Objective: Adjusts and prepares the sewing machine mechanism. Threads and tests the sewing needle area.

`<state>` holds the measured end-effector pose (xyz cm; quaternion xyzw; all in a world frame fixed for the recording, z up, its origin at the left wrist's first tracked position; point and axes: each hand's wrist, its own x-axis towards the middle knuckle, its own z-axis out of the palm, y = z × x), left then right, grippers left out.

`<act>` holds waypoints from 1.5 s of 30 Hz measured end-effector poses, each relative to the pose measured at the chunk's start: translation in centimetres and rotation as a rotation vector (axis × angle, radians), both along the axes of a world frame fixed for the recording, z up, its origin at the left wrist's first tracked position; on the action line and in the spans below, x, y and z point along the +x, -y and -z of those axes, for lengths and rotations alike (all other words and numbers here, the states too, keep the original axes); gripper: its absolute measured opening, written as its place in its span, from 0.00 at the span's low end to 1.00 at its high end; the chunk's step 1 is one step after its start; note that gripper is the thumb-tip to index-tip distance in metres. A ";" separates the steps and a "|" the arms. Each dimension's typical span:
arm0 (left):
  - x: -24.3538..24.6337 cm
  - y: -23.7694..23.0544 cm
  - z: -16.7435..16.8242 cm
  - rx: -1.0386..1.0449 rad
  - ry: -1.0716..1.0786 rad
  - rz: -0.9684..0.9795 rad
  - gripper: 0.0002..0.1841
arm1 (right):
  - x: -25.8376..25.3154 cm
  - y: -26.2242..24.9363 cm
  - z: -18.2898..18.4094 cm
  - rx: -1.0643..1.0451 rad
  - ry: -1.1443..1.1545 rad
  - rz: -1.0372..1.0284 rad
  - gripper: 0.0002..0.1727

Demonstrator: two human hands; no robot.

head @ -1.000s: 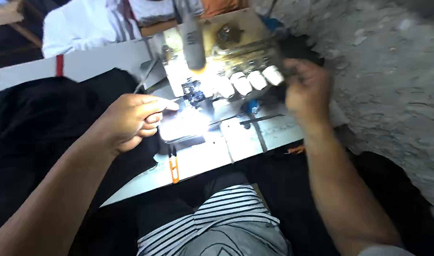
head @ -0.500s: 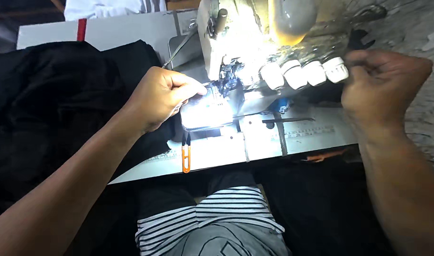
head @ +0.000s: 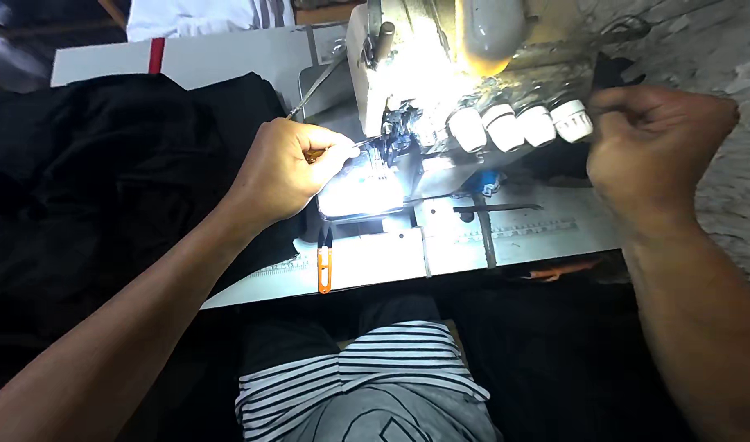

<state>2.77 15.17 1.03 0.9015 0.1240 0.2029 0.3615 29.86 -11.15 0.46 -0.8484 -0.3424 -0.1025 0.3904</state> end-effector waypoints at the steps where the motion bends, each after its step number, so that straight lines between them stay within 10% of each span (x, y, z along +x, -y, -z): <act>1: 0.0 0.0 0.1 0.006 0.004 -0.001 0.10 | 0.1 0.0 0.0 0.009 -0.010 0.001 0.14; 14: -0.1 -0.2 -1.1 -0.080 -0.126 0.048 0.11 | -1.2 1.1 -1.9 -0.033 -0.249 -0.037 0.21; 23: -4.1 1.1 -0.8 0.267 0.024 -0.040 0.12 | -11.6 6.8 3.8 0.523 -0.529 -0.197 0.19; 45: -2.8 -0.1 5.3 0.696 0.384 -0.137 0.14 | -16.9 10.4 7.9 0.325 -0.770 -0.416 0.14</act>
